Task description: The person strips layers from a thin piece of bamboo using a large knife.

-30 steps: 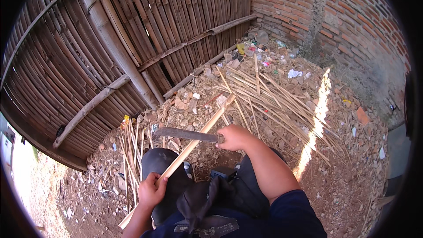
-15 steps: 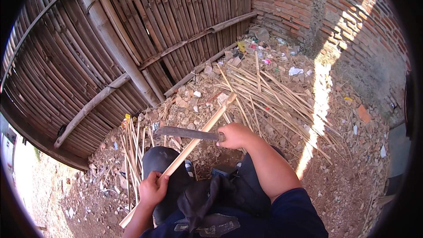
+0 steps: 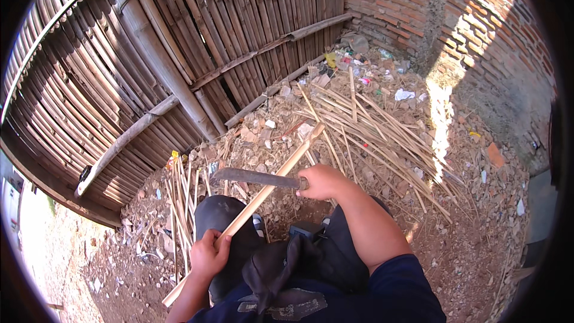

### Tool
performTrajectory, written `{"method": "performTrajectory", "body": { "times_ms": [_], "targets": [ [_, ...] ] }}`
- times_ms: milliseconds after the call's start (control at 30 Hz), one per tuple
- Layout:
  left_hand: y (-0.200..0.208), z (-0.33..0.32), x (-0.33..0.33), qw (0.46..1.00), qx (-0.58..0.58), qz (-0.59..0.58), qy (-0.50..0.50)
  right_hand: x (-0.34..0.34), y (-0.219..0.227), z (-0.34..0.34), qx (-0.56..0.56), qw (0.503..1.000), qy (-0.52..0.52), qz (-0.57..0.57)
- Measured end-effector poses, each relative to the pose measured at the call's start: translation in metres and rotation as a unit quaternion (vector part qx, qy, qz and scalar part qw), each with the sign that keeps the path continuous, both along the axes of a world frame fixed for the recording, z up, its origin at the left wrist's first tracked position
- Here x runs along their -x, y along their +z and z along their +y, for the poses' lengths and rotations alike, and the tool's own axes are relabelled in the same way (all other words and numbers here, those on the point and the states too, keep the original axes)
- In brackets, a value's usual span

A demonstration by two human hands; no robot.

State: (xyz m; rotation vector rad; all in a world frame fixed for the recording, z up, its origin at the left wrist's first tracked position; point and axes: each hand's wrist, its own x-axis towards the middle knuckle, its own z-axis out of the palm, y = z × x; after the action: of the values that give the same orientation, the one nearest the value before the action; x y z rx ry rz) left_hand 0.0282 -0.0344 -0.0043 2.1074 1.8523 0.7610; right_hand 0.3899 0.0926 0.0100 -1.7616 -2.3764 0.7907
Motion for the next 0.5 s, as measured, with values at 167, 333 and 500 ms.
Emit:
{"method": "performTrajectory", "body": {
  "times_ms": [167, 333, 500],
  "targets": [
    [0.001, 0.000, 0.000, 1.000, 0.008, 0.002, 0.002, -0.001, -0.004, 0.000, -0.031, 0.999, 0.008, 0.018],
    [0.000, 0.000, 0.000, 1.000, 0.000, 0.011, -0.004, 0.000, 0.000, 0.001, 0.001, 1.000, 0.002, 0.015],
    [0.000, 0.000, 0.000, 1.000, 0.002, 0.018, -0.006, -0.001, -0.004, 0.001, 0.001, 1.000, 0.001, 0.024]
  ]
}}
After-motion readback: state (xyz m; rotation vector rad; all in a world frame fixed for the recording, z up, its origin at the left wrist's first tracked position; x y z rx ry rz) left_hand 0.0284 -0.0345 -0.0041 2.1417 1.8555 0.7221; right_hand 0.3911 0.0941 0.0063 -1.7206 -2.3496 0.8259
